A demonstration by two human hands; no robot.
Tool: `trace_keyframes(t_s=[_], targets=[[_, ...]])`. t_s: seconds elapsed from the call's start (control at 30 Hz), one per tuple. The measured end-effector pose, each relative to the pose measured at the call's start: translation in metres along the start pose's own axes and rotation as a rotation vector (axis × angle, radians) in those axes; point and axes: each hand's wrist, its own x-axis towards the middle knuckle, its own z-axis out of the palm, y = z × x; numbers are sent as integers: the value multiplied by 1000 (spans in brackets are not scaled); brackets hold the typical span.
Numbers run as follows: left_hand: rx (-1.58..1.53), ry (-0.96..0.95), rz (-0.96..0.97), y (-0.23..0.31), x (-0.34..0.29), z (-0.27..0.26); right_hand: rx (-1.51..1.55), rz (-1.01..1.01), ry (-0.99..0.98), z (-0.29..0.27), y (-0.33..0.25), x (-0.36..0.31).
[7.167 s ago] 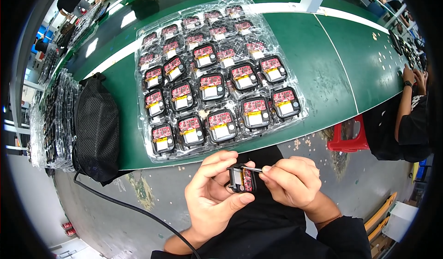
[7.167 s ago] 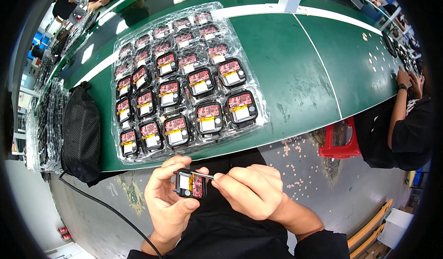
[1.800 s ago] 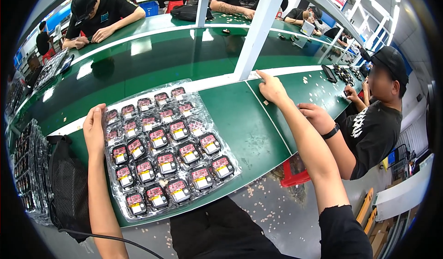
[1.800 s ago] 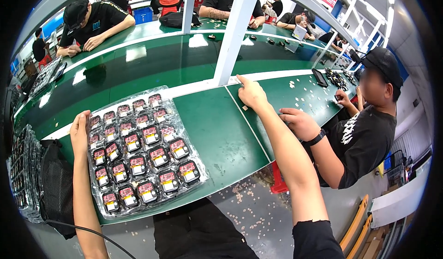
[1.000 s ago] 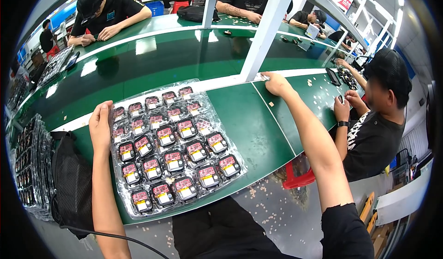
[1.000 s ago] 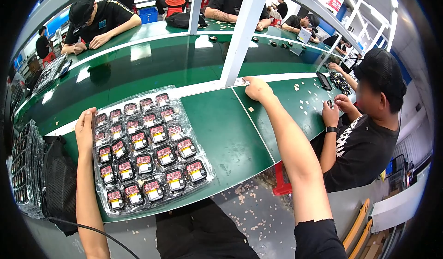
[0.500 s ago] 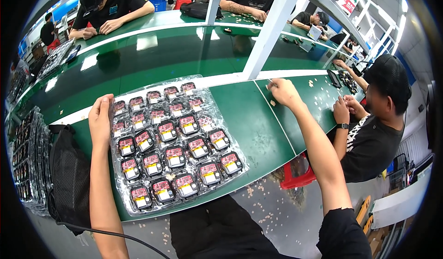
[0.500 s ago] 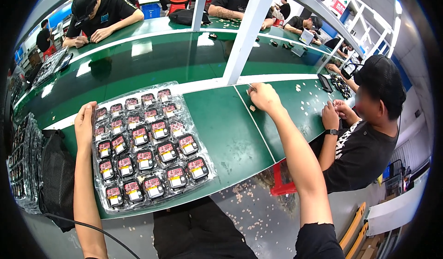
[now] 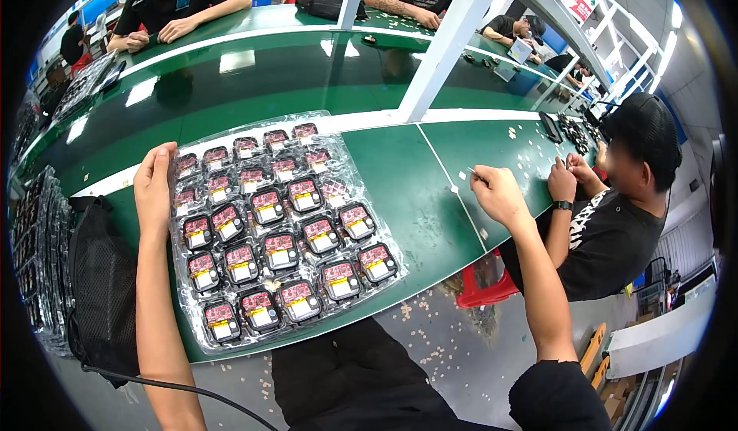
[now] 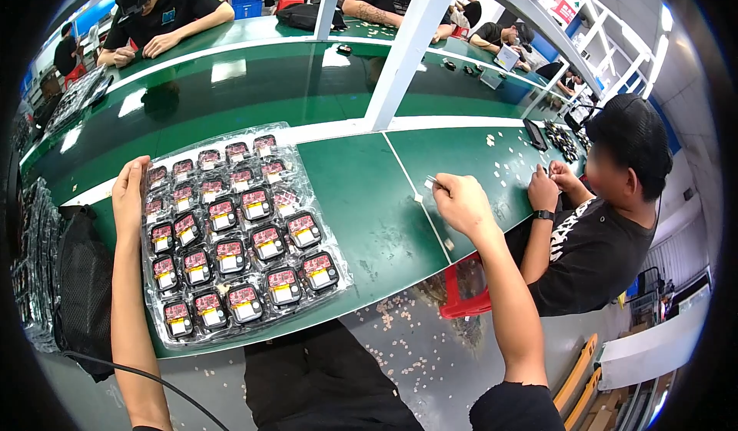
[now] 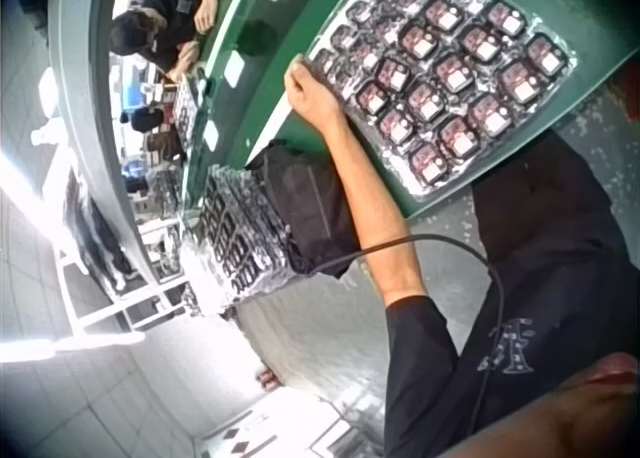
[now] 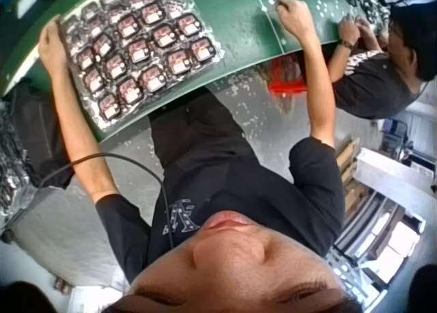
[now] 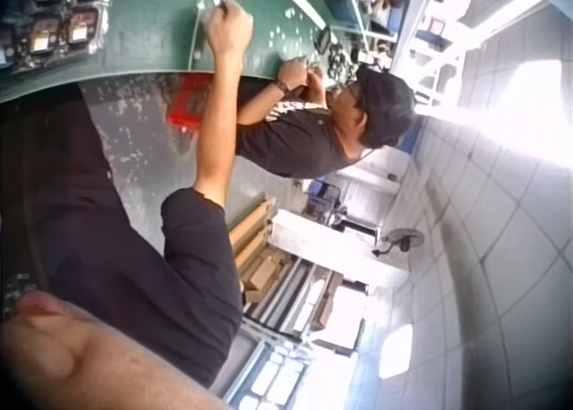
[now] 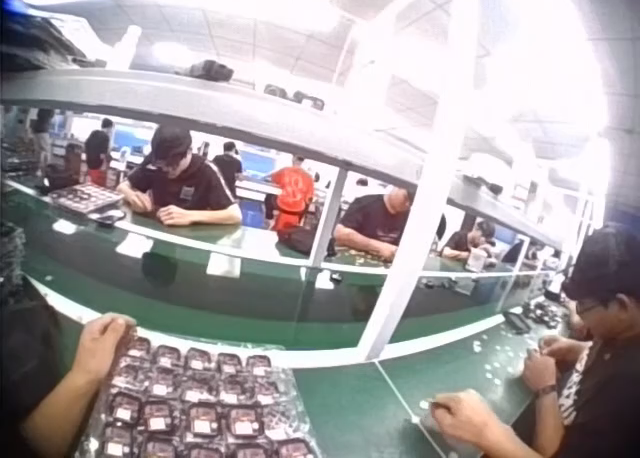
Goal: Assembling small electronic components, likely smartwatches, using tweezers to position small parts.
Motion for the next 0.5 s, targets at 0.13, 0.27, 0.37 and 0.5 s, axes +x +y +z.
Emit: trace_keyframes(t_s=[0.13,0.27,0.37,0.5], targets=[[23,0,13,-2,1,3,71,51,53,-6,-6,-19],[-59,-22,22,-22,11,-5,-44,-16,30,6,17,-23],[-73,-33,18,-27,12,-6,28,25,-65,-6,10,-29],[-57,-23,17,-28,14,-18,81,-72,-83,-5,-18,-42]])
